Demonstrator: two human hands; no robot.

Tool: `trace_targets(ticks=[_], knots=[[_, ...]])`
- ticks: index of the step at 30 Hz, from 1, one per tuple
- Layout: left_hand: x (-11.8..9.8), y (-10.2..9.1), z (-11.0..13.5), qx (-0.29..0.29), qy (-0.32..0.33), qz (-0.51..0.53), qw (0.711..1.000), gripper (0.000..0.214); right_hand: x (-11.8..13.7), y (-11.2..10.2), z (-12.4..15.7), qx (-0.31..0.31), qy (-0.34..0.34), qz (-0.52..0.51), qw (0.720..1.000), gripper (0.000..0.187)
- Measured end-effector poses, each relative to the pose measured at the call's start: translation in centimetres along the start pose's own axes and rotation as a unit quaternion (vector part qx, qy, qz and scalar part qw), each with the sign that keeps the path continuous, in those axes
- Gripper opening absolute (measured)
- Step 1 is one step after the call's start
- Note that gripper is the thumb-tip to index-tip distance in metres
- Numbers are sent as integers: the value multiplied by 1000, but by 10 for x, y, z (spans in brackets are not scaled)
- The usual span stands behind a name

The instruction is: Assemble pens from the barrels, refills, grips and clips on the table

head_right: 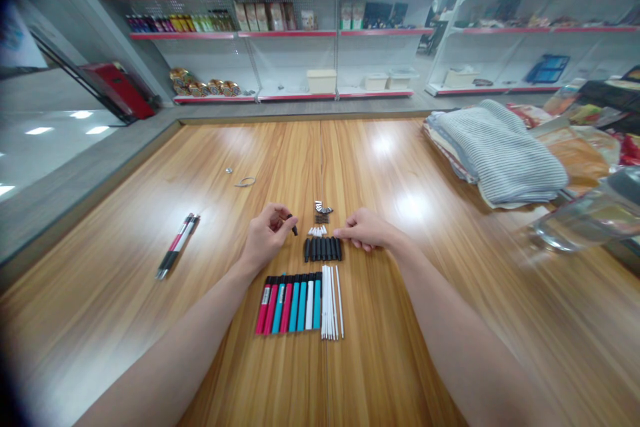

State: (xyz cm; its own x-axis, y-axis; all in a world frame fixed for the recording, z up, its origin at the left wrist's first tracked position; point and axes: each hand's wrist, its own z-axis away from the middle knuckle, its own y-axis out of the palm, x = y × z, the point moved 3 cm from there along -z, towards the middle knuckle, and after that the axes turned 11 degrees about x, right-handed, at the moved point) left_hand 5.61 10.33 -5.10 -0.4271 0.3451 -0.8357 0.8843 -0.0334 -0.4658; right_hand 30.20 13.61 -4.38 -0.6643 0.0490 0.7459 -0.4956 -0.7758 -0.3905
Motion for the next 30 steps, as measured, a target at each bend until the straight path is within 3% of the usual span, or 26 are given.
trace_targets(ticks=[6,12,22,30], knots=[[0,0,-1,0,-2,2,1000,18,0,4,6,103,45,-8,994,50],[0,0,-1,10,-8,-13,1000,19,6,15,14,224,110,44,967,56],[2,1,-1,29,-16,-31,999,24,10,11,19,238,93,87,963,58],[0,4,-1,36,-40,-194,980,19,29,22,27,235,102,149,955,55]])
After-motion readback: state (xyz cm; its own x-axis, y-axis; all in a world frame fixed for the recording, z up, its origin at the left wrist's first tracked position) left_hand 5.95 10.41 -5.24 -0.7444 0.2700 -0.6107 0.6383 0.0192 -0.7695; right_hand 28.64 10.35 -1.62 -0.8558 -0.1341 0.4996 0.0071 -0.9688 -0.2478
